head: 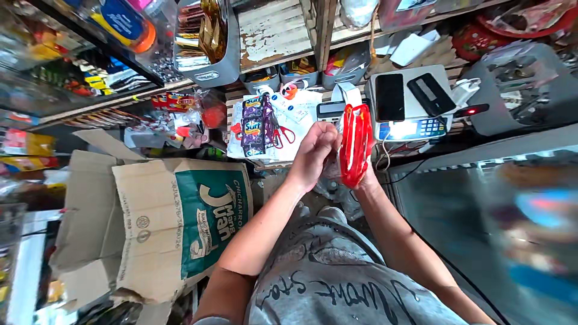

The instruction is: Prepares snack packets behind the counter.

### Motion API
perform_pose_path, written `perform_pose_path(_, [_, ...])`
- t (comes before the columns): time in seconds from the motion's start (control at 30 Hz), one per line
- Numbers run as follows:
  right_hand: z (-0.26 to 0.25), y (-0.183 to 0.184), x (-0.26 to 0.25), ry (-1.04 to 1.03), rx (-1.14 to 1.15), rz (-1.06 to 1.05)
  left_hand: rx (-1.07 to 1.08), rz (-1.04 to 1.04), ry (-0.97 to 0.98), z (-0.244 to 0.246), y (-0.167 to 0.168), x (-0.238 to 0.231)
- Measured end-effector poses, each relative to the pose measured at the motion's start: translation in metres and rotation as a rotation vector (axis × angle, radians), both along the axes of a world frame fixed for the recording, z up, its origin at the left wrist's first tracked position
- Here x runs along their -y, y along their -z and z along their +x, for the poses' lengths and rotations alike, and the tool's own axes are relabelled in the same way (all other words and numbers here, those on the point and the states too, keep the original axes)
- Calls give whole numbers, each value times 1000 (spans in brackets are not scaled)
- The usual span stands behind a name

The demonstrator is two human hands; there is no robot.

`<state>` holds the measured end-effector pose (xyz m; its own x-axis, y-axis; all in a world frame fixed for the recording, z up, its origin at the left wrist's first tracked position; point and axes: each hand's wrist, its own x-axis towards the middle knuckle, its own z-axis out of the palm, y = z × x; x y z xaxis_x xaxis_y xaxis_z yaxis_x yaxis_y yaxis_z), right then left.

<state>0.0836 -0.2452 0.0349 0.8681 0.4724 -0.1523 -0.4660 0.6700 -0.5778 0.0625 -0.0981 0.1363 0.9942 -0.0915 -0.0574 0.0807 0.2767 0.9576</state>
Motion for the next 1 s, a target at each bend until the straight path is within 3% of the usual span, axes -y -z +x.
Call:
perform_pose_path(0.1, [0,-5,3,-60,-55,-254,209,192,13,3,-5,-8])
perform_pose_path(0.27, [-3,-35,7,-90,89,-167,418,631,141,-2,-9,-10])
perform_pose_path(0.37, [-11,-49,-6,20,-87,-289,490,819,96,-19,-1,10])
perform_pose_path(0.47, [-13,-50,-12,99,-117,-406,452,803,-176,-33,11,21])
perform_pose_path(0.63, [-23,-43,-14,274,138,-565,135,591,-441,-40,10,14])
perform_pose_path(0.83, [-32,-55,-25,546,483,-749,-5,436,-585,-42,8,16])
perform_pose_path(0.93, [-36,-59,-26,549,447,-725,66,454,-597,-43,8,17])
perform_pose_path(1.0, [-35,-61,-22,450,303,-640,147,509,-516,-43,6,14])
